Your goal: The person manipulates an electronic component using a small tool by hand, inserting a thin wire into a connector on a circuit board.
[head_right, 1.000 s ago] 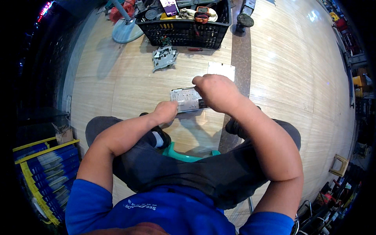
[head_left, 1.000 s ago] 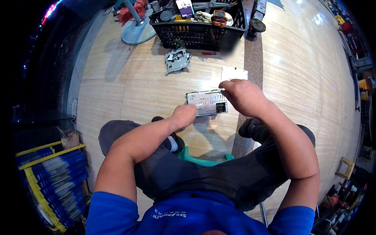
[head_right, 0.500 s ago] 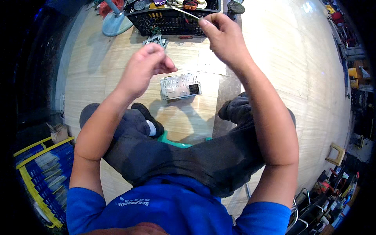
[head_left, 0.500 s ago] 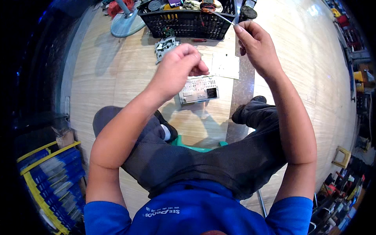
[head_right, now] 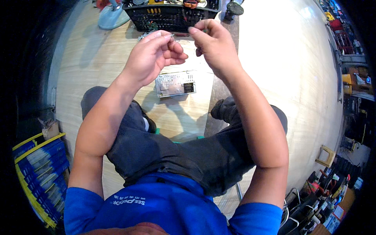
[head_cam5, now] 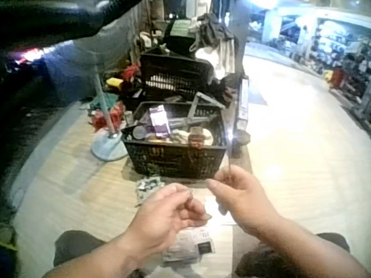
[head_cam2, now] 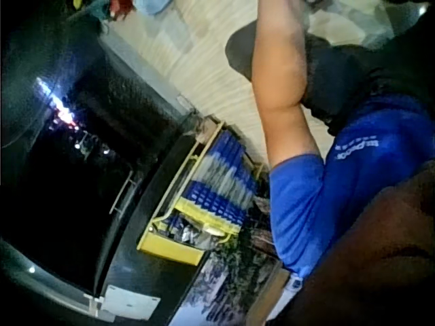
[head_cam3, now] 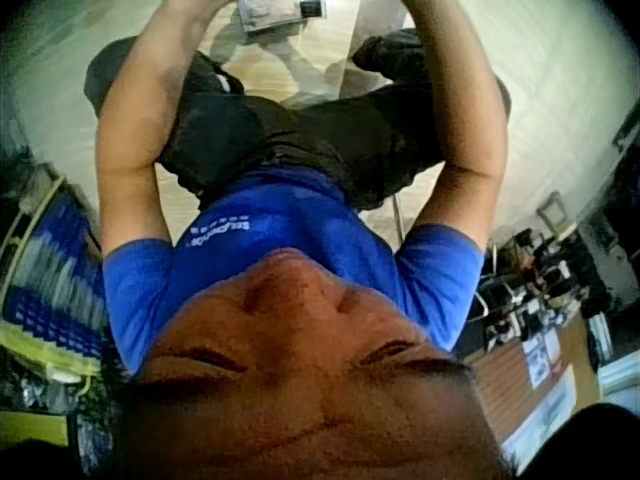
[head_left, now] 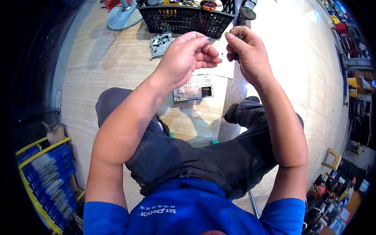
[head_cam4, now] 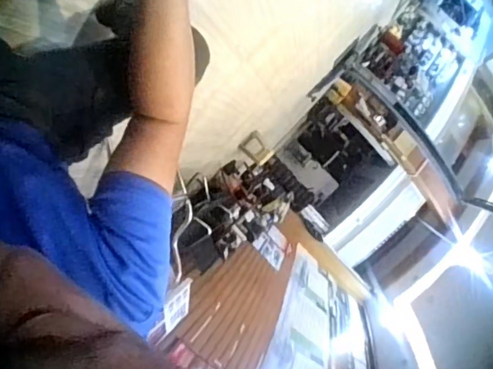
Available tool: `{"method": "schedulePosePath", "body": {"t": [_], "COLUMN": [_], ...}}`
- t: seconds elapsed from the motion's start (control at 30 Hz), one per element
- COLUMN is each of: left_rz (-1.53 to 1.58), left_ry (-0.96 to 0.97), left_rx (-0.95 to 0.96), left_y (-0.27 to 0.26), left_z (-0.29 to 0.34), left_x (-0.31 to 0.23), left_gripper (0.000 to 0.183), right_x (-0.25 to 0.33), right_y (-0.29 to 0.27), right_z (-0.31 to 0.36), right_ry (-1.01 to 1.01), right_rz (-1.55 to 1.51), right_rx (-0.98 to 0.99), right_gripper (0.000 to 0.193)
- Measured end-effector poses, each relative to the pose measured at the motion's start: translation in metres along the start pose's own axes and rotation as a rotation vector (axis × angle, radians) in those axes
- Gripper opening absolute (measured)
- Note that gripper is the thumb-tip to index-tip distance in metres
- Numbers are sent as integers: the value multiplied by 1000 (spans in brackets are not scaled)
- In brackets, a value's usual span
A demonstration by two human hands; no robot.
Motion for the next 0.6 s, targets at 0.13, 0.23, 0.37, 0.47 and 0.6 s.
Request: {"method": "schedulePosePath", "body": {"t": [0.13,0.23,0.37,0.47,0.6], "left_rz": [4,24,33,28,1], "left_ry": [-1,-12,-20,-25,-17], "left_rx": [85,124,88,69,58], "left_y": [5,5,6,5,3], "left_z": [5,3,-1,-5,-6], "left_x": [-2,1,3,4,6], "left_gripper": [17,19,19,20,19], "right_x": [17,6,3,5,2], "right_y": [16,23,24,25,25], "right_z": [15,17,12,10,9], "right_ry": [-163,-42,-20,-84,-61], "right_rz": [102,23,14,47,38], "right_rx": [-23,45,70,38,-17], "right_gripper": [25,24,22,19,16]}}
Point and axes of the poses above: each hand's wrist, its own z-axis away from the middle knuckle, its own y-axis out of the palm, x = y × z, the point moved 9 cm from there along -z, towards the middle knuckle, and after that the axes turned 15 degrees about -x, right-handed, at the moved point
